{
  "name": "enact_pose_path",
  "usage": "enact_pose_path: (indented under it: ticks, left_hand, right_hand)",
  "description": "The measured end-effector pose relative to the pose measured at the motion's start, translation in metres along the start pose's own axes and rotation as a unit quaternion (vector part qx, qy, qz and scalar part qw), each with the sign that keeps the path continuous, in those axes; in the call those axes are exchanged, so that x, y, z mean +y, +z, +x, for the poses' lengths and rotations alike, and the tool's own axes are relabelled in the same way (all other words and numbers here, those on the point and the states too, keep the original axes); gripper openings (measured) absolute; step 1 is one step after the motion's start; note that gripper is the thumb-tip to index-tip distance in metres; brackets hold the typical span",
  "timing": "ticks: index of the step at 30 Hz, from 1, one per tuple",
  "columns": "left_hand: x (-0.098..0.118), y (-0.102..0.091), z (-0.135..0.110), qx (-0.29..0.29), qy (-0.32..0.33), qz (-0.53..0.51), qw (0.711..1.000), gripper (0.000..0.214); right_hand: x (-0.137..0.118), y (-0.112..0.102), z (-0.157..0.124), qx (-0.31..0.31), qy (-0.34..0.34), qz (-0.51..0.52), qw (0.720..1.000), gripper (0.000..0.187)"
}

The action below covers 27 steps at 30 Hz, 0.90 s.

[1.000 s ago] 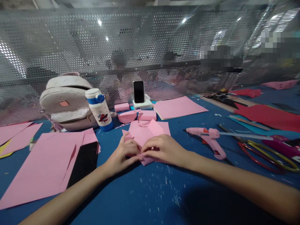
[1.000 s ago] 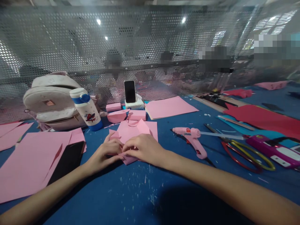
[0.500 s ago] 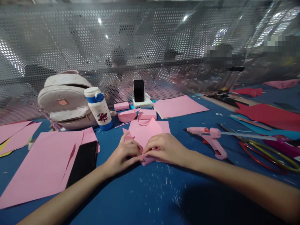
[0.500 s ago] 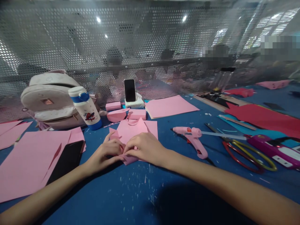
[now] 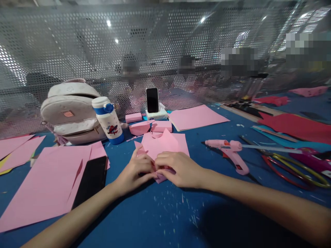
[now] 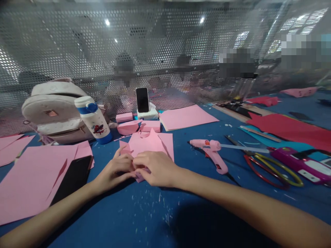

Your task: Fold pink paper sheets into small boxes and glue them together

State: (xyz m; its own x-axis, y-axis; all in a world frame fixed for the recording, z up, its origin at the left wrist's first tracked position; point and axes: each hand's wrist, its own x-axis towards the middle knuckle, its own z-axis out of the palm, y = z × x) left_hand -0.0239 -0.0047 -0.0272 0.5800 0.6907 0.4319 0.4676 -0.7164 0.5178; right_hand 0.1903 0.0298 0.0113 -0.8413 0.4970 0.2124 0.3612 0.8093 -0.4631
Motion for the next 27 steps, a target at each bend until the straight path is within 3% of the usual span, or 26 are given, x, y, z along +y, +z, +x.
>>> enact_pose_path:
  ticks: [7,14,21,27]
  left_hand:
    - [-0.003,0.0,-0.001,0.006,0.0,0.002,1.0,0.025]
    - [-0.007,0.003,-0.002,-0.009,-0.008,-0.01,1.0,0.024]
    - [-0.01,0.002,-0.002,-0.013,-0.015,-0.015,1.0,0.018]
    - [-0.008,0.001,-0.001,-0.009,-0.017,-0.021,1.0,0.018]
  right_hand:
    - [0.002,0.007,-0.001,0.025,0.031,0.05,0.998,0.01]
    - [-0.001,0.003,0.001,0.008,0.016,0.047,0.999,0.011]
    - [0.002,-0.007,0.001,-0.084,0.081,0.045,0.992,0.011]
    - [-0.002,-0.01,0.001,-0.096,0.094,0.045,0.99,0.011]
